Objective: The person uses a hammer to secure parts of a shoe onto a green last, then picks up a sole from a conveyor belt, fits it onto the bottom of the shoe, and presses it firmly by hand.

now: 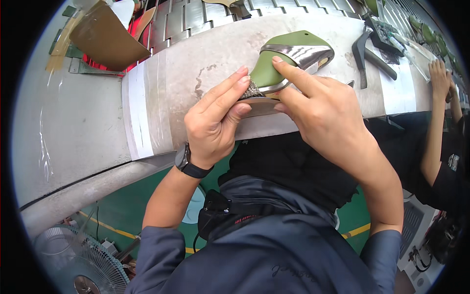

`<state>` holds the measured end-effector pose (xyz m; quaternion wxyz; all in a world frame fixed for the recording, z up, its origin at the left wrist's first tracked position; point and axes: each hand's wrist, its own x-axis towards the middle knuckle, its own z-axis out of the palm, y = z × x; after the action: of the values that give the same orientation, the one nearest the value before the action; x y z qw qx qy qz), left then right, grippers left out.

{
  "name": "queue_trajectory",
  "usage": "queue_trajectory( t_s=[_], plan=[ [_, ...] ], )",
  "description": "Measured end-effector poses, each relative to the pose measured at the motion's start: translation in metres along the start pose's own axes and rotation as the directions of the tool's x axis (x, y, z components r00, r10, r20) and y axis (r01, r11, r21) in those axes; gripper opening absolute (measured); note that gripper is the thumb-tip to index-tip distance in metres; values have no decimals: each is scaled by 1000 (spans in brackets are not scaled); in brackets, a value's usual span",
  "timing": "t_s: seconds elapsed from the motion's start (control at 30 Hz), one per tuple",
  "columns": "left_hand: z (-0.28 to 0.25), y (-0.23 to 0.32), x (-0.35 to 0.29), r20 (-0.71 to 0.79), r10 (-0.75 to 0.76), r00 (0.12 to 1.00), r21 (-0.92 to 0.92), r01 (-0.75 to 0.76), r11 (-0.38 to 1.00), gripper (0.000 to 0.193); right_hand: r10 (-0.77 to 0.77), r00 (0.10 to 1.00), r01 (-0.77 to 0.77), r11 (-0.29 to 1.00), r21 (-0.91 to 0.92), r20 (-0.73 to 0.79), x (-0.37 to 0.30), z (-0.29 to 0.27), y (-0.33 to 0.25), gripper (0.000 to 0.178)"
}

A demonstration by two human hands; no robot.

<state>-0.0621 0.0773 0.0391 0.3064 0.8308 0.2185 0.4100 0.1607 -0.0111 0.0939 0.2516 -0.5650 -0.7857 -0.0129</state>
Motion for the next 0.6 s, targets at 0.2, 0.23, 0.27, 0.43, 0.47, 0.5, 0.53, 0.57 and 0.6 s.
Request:
queue_trajectory(
  t_s=[0.2,0.23,0.27,0.43,0.47,0.5,0.53,0.57,0.6],
  plan=[
    [-1,14,7,-17,-102,995,-60,101,993,34,-9,1000,9,1000,9,-25,3,1,4,8],
    [-1,22,13,-1,-118,993,-66,117,991,32,-14,999,15,1000,17,-32,3,2,6,7],
    [2,25,17,14,-132,991,-72,133,989,30,-11,999,12,1000,15,-34,2,1,6,7],
    [5,29,32,78,-78,994,94,70,993,24,111,990,-106,992,-62,90,2,-4,0,20],
    [4,34,38,133,-115,984,127,98,987,22,118,989,-112,991,-72,88,0,-9,3,20],
    [1,38,48,133,-106,985,120,90,989,22,113,992,-104,986,-133,62,-2,-14,6,19],
    [-2,43,60,216,-139,967,237,86,968,22,104,994,-95,976,-196,37,-4,-19,10,19],
    [-2,45,71,292,-179,940,348,70,935,24,107,994,-97,973,-209,37,-8,-24,16,19],
    [4,40,85,306,-165,937,315,64,947,31,106,994,-92,960,-264,40,-13,-32,23,15]
  ],
)
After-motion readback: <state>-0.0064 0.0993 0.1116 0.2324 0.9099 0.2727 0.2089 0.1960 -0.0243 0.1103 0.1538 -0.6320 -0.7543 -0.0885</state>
